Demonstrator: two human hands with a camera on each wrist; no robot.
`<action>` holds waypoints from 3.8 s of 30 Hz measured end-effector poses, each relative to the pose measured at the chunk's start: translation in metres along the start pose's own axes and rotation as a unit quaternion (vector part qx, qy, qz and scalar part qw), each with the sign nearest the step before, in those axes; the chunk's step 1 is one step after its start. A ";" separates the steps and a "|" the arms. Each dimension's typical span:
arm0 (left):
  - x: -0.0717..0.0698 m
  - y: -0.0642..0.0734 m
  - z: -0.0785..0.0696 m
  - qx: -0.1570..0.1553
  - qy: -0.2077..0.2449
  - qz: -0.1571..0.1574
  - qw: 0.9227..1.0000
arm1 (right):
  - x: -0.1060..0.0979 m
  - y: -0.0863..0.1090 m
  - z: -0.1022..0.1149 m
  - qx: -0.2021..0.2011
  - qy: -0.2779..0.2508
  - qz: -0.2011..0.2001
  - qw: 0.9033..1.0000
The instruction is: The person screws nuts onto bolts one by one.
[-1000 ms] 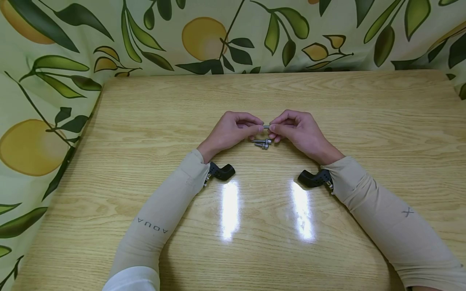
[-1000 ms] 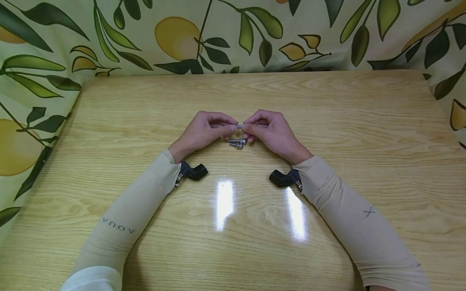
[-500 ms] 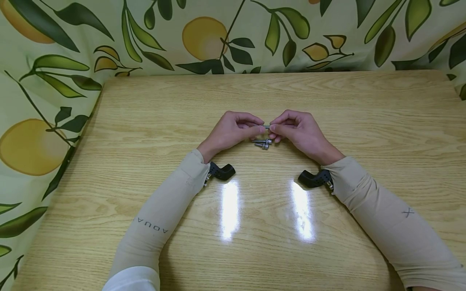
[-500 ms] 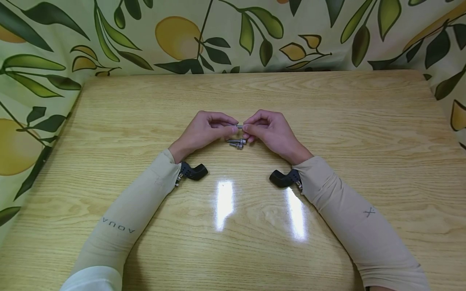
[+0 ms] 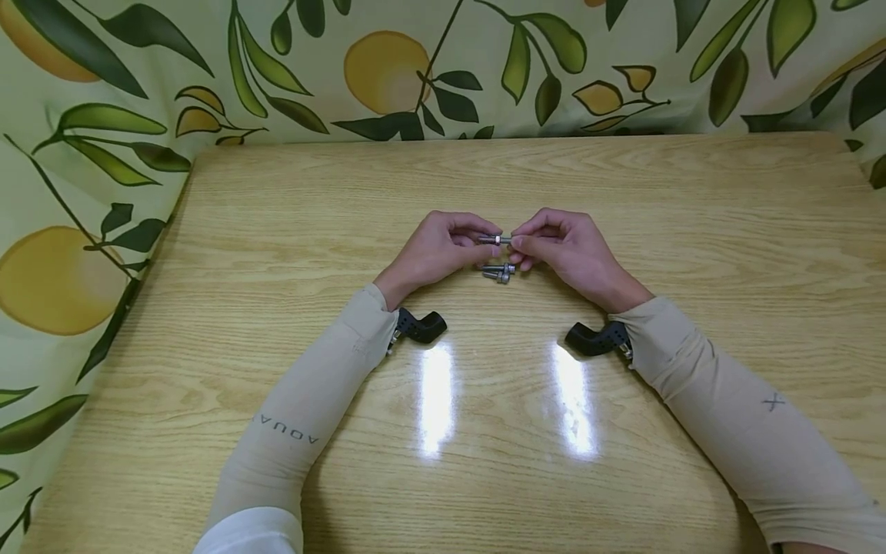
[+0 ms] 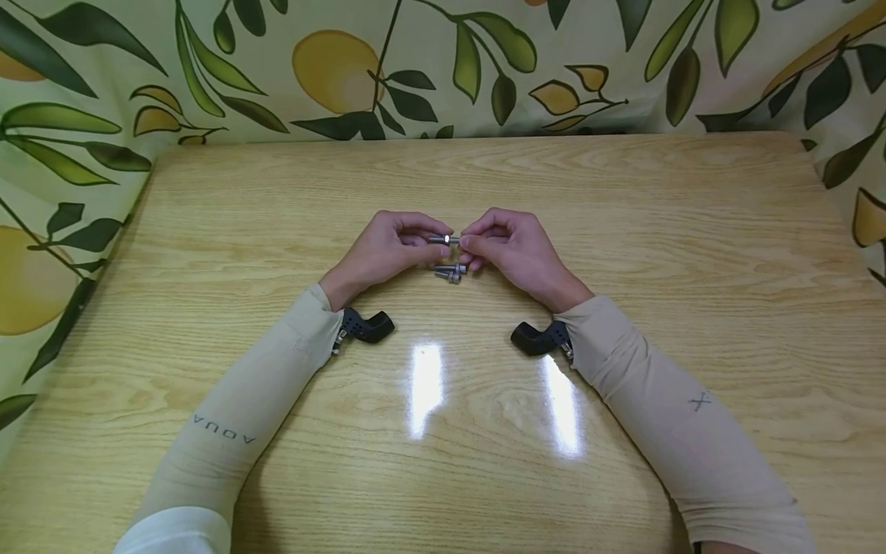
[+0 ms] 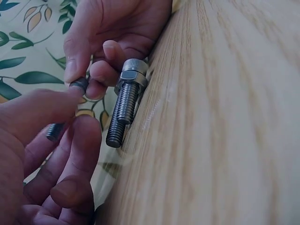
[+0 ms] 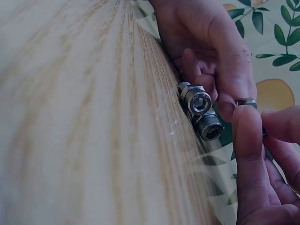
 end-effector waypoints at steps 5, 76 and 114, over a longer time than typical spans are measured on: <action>0.002 -0.001 -0.001 0.001 0.012 0.005 1.000 | -0.003 0.001 -0.001 0.005 0.003 -0.006 1.000; 0.002 0.000 -0.002 0.016 0.011 -0.001 1.000 | 0.002 0.001 0.000 -0.009 0.018 0.008 1.000; 0.004 0.001 -0.002 0.011 0.017 0.008 1.000 | 0.003 0.001 0.000 -0.012 0.028 0.008 1.000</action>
Point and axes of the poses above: each hand's wrist, its own y-axis away from the middle knuckle, its own x-axis out of the palm, z = x × y, the point moved 8 cm from there along -y, towards the middle knuckle, and after that the axes turned 12 degrees about -z, right-handed, at the moved point
